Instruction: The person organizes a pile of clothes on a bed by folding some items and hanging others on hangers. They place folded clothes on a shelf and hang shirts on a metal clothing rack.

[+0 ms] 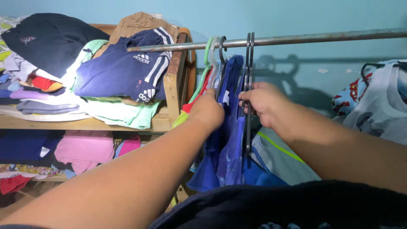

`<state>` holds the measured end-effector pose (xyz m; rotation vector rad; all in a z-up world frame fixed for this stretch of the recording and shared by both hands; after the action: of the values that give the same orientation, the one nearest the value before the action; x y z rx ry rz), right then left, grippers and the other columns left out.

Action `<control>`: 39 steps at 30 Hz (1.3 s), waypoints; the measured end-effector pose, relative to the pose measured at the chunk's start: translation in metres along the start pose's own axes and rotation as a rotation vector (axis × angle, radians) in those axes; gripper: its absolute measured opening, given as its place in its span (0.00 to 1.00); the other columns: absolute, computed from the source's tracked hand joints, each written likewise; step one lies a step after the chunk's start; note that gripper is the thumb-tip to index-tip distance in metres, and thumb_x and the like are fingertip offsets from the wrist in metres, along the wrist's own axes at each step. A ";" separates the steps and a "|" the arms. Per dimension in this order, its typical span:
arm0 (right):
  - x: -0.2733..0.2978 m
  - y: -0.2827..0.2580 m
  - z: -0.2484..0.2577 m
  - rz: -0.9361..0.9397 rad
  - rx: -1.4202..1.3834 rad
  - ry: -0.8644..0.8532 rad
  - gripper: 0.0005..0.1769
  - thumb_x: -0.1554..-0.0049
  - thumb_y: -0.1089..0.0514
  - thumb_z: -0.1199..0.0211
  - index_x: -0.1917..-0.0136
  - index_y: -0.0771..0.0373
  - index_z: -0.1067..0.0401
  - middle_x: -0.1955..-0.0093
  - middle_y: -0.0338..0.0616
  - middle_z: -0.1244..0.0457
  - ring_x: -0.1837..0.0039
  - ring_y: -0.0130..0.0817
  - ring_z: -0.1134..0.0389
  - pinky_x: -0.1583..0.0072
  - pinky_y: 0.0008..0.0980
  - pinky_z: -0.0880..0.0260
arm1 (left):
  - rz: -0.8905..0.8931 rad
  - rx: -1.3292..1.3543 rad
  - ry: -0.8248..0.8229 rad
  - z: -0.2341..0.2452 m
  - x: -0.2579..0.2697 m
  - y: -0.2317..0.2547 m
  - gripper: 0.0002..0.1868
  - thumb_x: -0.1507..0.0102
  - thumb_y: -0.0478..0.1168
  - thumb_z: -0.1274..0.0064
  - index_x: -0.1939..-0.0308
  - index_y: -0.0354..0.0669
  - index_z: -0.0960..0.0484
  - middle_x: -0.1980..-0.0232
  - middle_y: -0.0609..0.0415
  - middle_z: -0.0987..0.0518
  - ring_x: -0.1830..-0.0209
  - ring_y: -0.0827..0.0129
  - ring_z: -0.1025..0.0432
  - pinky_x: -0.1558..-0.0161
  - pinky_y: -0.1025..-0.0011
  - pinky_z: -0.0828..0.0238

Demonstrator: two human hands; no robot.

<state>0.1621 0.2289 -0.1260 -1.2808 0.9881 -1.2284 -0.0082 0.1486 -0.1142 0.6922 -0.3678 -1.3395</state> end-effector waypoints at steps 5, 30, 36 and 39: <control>0.018 -0.007 -0.002 -0.032 0.066 0.104 0.40 0.46 0.65 0.36 0.24 0.58 0.48 0.48 0.49 0.32 0.53 0.41 0.31 0.54 0.42 0.36 | 0.017 0.053 0.058 0.000 0.009 -0.001 0.35 0.37 0.46 0.46 0.29 0.42 0.39 0.33 0.32 0.32 0.34 0.40 0.34 0.34 0.53 0.38; 0.272 -0.041 -0.138 1.222 0.401 -0.325 0.54 0.53 0.60 0.27 0.20 0.62 0.52 0.30 0.62 0.42 0.29 0.59 0.41 0.29 0.51 0.42 | 0.452 0.031 0.593 0.102 0.263 -0.064 0.35 0.40 0.50 0.43 0.29 0.50 0.33 0.32 0.35 0.32 0.35 0.42 0.32 0.37 0.56 0.34; 0.326 -0.030 -0.195 1.131 0.406 -0.370 0.51 0.53 0.58 0.28 0.22 0.62 0.50 0.32 0.62 0.41 0.33 0.59 0.38 0.33 0.49 0.39 | 0.607 0.128 0.606 0.139 0.350 -0.108 0.36 0.40 0.48 0.44 0.28 0.51 0.34 0.31 0.35 0.34 0.35 0.46 0.32 0.35 0.59 0.34; 0.378 -0.020 -0.244 1.097 0.342 -0.453 0.51 0.53 0.58 0.29 0.22 0.62 0.50 0.32 0.60 0.40 0.33 0.55 0.36 0.34 0.46 0.35 | 0.660 0.148 0.625 0.170 0.410 -0.149 0.36 0.39 0.48 0.45 0.28 0.50 0.35 0.31 0.36 0.34 0.34 0.48 0.32 0.34 0.59 0.35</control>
<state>-0.0318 -0.1751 -0.0832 -0.5209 0.8758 -0.2101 -0.1386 -0.3001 -0.1410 0.9665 -0.1596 -0.4373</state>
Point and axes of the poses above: each hand's wrist, its own x-axis away from the middle knuckle, its own z-axis out of the back of the hand, y = z × x, the point moved 4 cm from there along -x, towards the middle knuckle
